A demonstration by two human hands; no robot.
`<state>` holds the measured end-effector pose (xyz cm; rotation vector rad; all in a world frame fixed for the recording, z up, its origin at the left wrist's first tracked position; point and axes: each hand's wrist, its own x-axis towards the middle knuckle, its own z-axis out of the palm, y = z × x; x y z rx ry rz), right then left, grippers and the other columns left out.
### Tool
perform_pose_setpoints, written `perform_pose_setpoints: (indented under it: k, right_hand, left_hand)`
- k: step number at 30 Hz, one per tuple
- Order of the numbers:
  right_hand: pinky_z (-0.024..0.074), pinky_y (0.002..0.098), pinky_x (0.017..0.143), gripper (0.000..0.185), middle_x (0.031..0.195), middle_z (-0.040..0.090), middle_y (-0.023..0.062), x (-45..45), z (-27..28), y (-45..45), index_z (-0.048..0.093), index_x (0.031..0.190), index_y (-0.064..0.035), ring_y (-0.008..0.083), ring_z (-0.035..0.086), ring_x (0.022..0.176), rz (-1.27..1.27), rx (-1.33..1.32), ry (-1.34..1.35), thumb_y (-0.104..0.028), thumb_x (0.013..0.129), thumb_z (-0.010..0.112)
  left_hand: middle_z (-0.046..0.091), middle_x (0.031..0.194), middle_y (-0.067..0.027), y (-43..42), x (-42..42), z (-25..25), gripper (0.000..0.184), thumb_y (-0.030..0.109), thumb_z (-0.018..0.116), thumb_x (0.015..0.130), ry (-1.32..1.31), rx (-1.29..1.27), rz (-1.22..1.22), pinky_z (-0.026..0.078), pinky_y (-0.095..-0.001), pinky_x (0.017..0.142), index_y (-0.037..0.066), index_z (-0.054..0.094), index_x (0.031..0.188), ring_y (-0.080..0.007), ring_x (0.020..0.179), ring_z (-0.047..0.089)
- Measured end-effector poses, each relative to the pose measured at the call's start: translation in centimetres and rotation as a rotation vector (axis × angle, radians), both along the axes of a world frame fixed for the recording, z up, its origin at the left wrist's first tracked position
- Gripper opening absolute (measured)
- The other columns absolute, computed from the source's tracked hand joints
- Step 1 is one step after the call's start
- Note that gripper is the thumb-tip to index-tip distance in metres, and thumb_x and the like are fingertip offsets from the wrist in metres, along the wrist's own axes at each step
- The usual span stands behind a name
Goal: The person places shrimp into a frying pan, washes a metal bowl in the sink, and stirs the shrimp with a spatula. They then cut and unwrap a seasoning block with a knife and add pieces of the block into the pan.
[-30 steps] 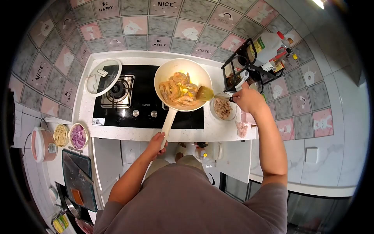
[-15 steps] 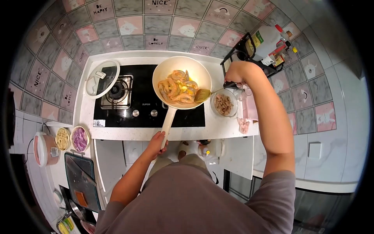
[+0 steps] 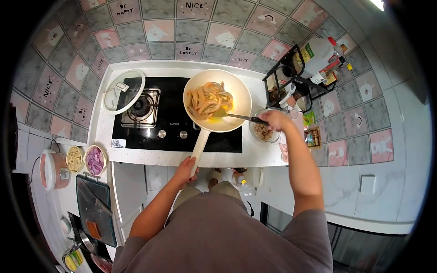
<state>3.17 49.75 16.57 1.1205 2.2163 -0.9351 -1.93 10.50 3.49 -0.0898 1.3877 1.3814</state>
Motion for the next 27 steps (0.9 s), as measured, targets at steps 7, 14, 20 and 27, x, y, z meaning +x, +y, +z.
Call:
perform_pose_setpoints:
  k: [7, 14, 20, 27]
  right_hand:
    - [0.0531, 0.0423, 0.073, 0.038, 0.082, 0.071, 0.0153, 0.2, -0.2, -4.7, 0.073, 0.105, -0.0127, 0.0338, 0.068, 0.081, 0.228, 0.552, 0.285, -0.045, 0.085, 0.069]
    - [0.0561, 0.0433, 0.072, 0.030, 0.084, 0.071, 0.0123, 1.4, 8.8, -5.3, 0.076, 0.101, -0.0220, 0.0311, 0.069, 0.079, 0.473, 0.933, 0.229, -0.043, 0.080, 0.072]
    - [0.0558, 0.0405, 0.080, 0.022, 0.097, 0.073, 0.0113, -0.4, 11.4, -3.7, 0.077, 0.098, -0.0235, 0.0287, 0.069, 0.092, 0.355, 0.850, -0.030, -0.036, 0.081, 0.070]
    - [0.0549, 0.0364, 0.077, 0.031, 0.090, 0.074, 0.0088, -3.6, 5.3, 3.0, 0.077, 0.104, -0.0214, 0.0236, 0.070, 0.087, 0.474, 0.662, -0.112, -0.039, 0.080, 0.073]
  left_hand:
    - [0.054, 0.076, -0.0009, -0.2, -0.1, -0.2, 0.031, 0.044, 0.041, 0.103, 0.006, -0.011, -0.019, 0.027, -0.0250, 0.039, 0.014, 0.050, 0.110, -0.0112, 0.046, 0.043]
    - [0.053, 0.078, -0.0018, -0.3, -0.1, -0.2, 0.031, 0.043, 0.041, 0.103, 0.013, 0.007, -0.015, 0.026, -0.0243, 0.039, 0.013, 0.048, 0.108, -0.0111, 0.047, 0.041]
    - [0.052, 0.078, -0.0019, -0.3, -0.1, -0.2, 0.030, 0.041, 0.041, 0.103, -0.014, 0.029, 0.007, 0.025, -0.0240, 0.039, 0.013, 0.049, 0.109, -0.0110, 0.047, 0.041]
    - [0.053, 0.078, -0.0015, -0.3, -0.4, -0.2, 0.029, 0.041, 0.042, 0.103, -0.012, -0.008, 0.002, 0.025, -0.0238, 0.039, 0.014, 0.048, 0.112, -0.0109, 0.046, 0.041]
